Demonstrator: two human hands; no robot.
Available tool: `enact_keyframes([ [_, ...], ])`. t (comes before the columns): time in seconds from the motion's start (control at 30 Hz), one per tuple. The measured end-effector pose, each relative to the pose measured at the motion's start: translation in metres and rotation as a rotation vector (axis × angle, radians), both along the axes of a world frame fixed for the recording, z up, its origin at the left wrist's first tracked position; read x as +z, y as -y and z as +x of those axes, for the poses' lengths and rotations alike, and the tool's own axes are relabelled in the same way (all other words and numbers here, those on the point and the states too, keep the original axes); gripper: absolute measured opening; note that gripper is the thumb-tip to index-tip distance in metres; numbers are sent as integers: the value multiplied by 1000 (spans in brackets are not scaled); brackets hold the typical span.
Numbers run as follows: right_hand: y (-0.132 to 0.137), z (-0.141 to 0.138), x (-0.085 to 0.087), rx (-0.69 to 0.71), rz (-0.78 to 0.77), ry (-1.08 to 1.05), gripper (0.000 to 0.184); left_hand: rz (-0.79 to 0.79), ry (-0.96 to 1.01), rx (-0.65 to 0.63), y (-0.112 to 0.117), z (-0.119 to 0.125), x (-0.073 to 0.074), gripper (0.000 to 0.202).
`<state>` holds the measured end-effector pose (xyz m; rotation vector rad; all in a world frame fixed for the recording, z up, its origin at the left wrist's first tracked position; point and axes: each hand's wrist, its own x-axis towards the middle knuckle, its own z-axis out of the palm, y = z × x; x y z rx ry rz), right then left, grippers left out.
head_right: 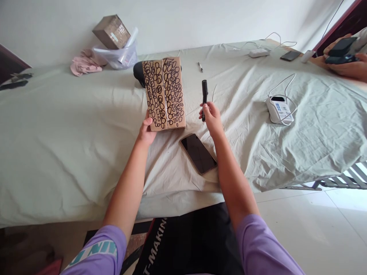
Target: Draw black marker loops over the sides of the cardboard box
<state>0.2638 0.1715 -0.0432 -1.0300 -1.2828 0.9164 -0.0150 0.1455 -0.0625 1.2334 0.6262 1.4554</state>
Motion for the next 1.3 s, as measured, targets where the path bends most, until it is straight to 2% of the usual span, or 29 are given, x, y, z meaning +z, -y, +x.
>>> enact_keyframes([
  [0.13, -5, 1, -6, -18, 80, 63, 53, 7, -3, -5, -1, -1, -1, 93],
  [0.27, -9, 2, -11, -23, 95, 84, 49, 11, -10, -11, 0, -1, 0, 93],
  [0.43, -9, 1, -12, -63, 83, 136, 34, -5, 0, -9, 1, 0, 1, 91],
  [0.53, -7, 2, -9, -155, 55, 251, 24, -14, 13, -4, 3, 1, 4, 90],
  [0.63, -2, 6, -7, -327, -24, 543, 25, -20, 14, -3, 5, 3, 6, 91],
  [0.73, 1, 7, -7, -423, -193, 841, 28, -10, -6, 1, 6, 3, 8, 92],
  [0.83, 2, 6, -6, -430, -332, 984, 32, -17, -9, 7, 7, 4, 9, 92],
  [0.9, 6, 6, -1, -444, -348, 993, 37, -30, 5, 6, 7, 4, 9, 94],
  [1.0, 30, 10, 14, -405, -306, 967, 35, -35, 19, 12, 6, 4, 8, 96],
  [1.07, 63, 12, 23, -253, -330, 994, 31, -32, 14, 14, 5, 3, 6, 97],
  [1.17, 121, 7, 28, -44, -406, 1173, 47, -20, -1, 0, 3, 2, 4, 96],
  [1.23, 149, -2, 27, -43, -443, 1292, 48, -13, -2, -6, 3, 2, 3, 96],
  [1.3, 163, -9, 26, -51, -475, 1241, 44, -14, 6, -7, 4, 4, 2, 97],
])
